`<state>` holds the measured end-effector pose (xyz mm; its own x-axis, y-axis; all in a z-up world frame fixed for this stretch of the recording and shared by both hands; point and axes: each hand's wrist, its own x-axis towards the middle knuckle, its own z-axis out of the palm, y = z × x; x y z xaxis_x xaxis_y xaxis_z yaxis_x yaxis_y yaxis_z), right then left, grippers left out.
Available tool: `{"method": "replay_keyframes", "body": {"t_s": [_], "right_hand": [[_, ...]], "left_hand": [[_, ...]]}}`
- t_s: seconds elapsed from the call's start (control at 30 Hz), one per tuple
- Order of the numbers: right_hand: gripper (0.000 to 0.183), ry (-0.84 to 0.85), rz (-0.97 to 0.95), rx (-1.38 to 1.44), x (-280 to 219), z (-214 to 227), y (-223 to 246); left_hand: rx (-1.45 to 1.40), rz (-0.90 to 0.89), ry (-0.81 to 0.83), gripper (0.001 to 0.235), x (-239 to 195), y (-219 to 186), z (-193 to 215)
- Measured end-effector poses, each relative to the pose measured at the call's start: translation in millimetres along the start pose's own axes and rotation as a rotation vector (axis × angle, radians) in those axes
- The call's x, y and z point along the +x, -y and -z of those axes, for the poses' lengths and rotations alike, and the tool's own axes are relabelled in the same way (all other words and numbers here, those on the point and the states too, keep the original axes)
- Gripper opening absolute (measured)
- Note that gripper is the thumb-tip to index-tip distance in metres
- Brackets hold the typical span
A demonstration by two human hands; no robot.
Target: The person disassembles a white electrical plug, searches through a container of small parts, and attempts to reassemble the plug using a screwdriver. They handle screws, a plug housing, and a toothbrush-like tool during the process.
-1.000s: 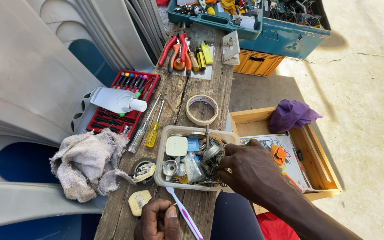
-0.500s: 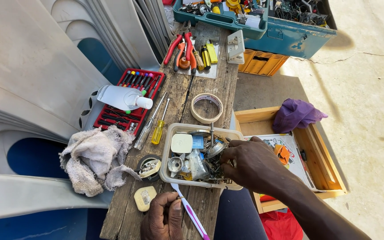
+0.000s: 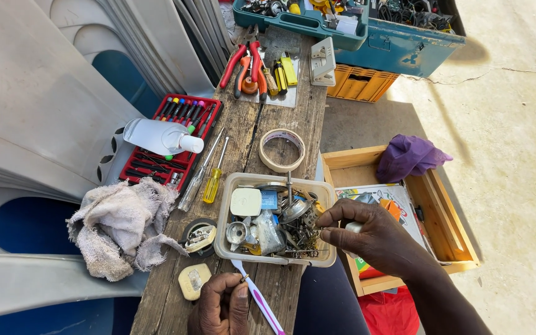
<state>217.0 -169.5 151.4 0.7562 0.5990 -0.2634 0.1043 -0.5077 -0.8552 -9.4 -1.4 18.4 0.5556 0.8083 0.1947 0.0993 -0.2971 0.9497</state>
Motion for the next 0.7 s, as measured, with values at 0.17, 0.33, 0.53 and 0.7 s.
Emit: {"method": "replay_keyframes", "body": {"t_s": [0.17, 0.33, 0.53, 0.7], "right_hand": [[0.019, -0.057, -0.026, 0.013, -5.1, -3.6, -7.5], [0.022, -0.086, 0.003, 0.020, -9.2, -7.3, -13.4], [0.019, -0.094, 0.108, 0.038, -16.6, -9.7, -14.4], [0.020, -0.103, 0.264, 0.081, -46.9, -24.1, 4.8]], "left_hand": [[0.007, -0.024, -0.006, 0.015, -0.2, -1.9, 0.5], [0.015, -0.011, -0.008, 0.015, 1.2, -2.6, 1.4], [0.006, -0.019, 0.044, 0.019, 3.1, -7.3, 4.6], [0.073, -0.190, 0.129, 0.024, 12.6, -11.5, 14.4]]}}
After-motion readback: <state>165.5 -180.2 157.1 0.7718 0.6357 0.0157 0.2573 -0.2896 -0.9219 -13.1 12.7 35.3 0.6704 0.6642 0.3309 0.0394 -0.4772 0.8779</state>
